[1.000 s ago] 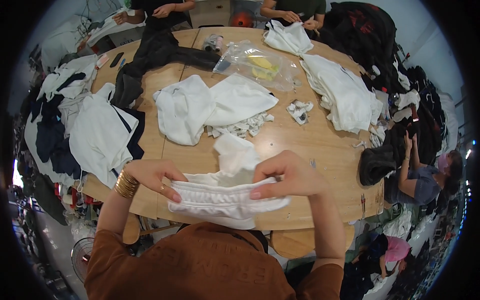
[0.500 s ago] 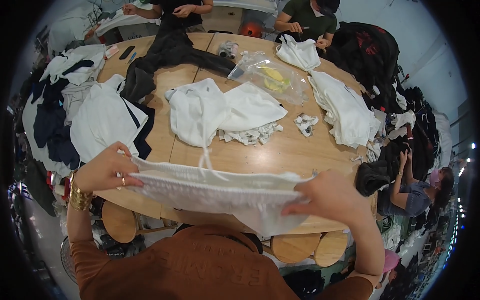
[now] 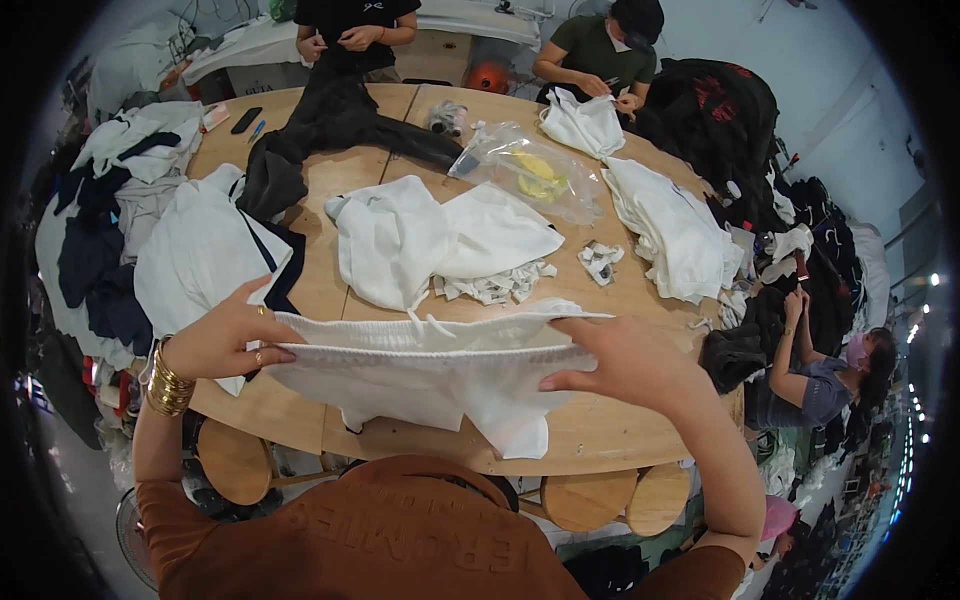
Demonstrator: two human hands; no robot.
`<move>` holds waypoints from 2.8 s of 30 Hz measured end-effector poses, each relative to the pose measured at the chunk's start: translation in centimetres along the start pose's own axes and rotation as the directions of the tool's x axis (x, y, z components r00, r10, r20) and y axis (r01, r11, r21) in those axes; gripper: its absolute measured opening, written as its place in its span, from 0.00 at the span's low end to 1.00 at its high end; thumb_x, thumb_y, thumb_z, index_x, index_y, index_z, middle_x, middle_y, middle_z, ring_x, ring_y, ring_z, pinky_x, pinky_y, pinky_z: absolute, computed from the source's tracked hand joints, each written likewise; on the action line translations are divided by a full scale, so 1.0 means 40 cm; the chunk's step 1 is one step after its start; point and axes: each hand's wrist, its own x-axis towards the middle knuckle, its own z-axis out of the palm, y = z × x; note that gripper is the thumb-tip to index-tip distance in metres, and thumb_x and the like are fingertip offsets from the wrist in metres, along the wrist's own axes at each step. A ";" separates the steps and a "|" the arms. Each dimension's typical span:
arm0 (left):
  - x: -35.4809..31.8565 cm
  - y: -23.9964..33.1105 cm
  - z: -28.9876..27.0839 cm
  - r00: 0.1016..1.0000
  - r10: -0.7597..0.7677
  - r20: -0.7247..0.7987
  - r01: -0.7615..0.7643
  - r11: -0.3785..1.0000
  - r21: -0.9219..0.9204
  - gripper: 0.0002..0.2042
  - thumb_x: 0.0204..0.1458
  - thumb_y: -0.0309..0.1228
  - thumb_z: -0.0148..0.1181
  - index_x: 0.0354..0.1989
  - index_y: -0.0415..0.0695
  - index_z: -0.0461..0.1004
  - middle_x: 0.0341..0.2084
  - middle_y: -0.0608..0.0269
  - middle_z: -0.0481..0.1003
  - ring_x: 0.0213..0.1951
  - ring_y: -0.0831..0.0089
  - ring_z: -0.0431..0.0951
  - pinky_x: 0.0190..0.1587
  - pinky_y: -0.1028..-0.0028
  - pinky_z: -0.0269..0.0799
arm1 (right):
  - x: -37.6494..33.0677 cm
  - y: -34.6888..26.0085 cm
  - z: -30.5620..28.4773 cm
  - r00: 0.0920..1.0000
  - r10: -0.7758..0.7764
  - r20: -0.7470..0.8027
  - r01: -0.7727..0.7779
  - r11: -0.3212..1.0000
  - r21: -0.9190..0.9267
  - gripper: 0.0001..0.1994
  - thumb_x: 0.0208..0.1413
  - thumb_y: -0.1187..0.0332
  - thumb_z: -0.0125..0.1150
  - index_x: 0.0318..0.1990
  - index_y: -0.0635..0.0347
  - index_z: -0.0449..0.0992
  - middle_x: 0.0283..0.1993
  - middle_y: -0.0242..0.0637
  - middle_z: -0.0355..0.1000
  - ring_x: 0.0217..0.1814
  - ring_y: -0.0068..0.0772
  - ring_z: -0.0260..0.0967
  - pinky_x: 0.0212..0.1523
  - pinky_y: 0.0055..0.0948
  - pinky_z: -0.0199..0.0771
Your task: Trimming loose threads and inspecting white shorts in a textile factory.
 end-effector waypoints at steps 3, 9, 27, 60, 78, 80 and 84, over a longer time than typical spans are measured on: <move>0.005 0.005 -0.011 0.996 0.078 0.044 -0.077 0.997 -0.017 0.06 0.47 0.37 0.57 0.28 0.49 0.74 0.21 0.70 0.71 0.34 0.74 0.71 0.59 0.51 0.39 | 0.004 -0.007 0.006 0.964 0.016 -0.264 -0.046 0.993 -0.107 0.24 0.48 0.46 0.50 0.41 0.59 0.68 0.26 0.45 0.70 0.31 0.46 0.69 0.29 0.37 0.67; -0.062 -0.024 -0.016 0.992 0.080 -0.100 -0.089 0.992 -0.091 0.08 0.42 0.35 0.62 0.18 0.46 0.73 0.21 0.73 0.70 0.40 0.75 0.68 0.59 0.51 0.38 | -0.027 0.145 0.067 0.800 0.229 -0.554 -0.307 0.950 -0.051 0.18 0.55 0.53 0.42 0.29 0.58 0.70 0.19 0.38 0.69 0.23 0.44 0.68 0.24 0.36 0.65; -0.091 -0.129 0.053 0.963 -0.094 -0.253 0.017 0.956 -0.292 0.09 0.38 0.34 0.65 0.21 0.43 0.74 0.20 0.69 0.70 0.33 0.72 0.66 0.36 0.75 0.62 | -0.037 -0.025 0.041 0.869 -0.054 -0.492 0.112 0.990 0.090 0.07 0.36 0.66 0.64 0.18 0.56 0.73 0.26 0.31 0.66 0.37 0.32 0.63 0.47 0.33 0.51; 0.269 0.302 0.137 0.534 0.633 -0.560 0.010 -0.668 -0.744 0.12 0.51 0.31 0.53 0.40 0.37 0.69 0.39 0.60 0.70 0.41 0.72 0.68 0.44 0.71 0.65 | -0.071 0.167 0.809 0.611 0.720 -0.330 -0.463 0.663 0.588 0.12 0.44 0.70 0.58 0.39 0.57 0.69 0.49 0.48 0.60 0.53 0.48 0.57 0.52 0.36 0.57; 0.481 0.079 0.743 0.806 -0.453 0.381 0.340 -0.173 -0.924 0.17 0.50 0.28 0.52 0.50 0.45 0.62 0.41 0.65 0.67 0.44 0.77 0.66 0.44 0.74 0.63 | 0.014 0.109 0.715 0.890 0.191 -0.415 0.194 0.664 0.722 0.06 0.48 0.70 0.54 0.35 0.58 0.73 0.39 0.36 0.70 0.43 0.33 0.66 0.43 0.29 0.63; 0.470 -0.002 0.761 0.739 -0.632 0.233 0.287 -0.017 -0.958 0.19 0.47 0.25 0.54 0.50 0.46 0.62 0.44 0.63 0.65 0.44 0.78 0.65 0.42 0.77 0.63 | -0.008 0.213 0.780 0.746 0.579 -0.329 0.005 0.488 0.873 0.09 0.47 0.70 0.54 0.37 0.61 0.70 0.39 0.41 0.69 0.43 0.41 0.65 0.44 0.35 0.63; 0.453 -0.026 0.702 0.500 -0.866 -0.014 0.309 0.193 -0.931 0.17 0.46 0.24 0.53 0.46 0.45 0.64 0.37 0.65 0.69 0.38 0.78 0.66 0.39 0.77 0.63 | -0.056 0.464 0.826 0.306 0.814 -0.494 -0.605 0.567 0.559 0.16 0.50 0.67 0.53 0.46 0.63 0.65 0.45 0.45 0.63 0.47 0.45 0.60 0.46 0.37 0.61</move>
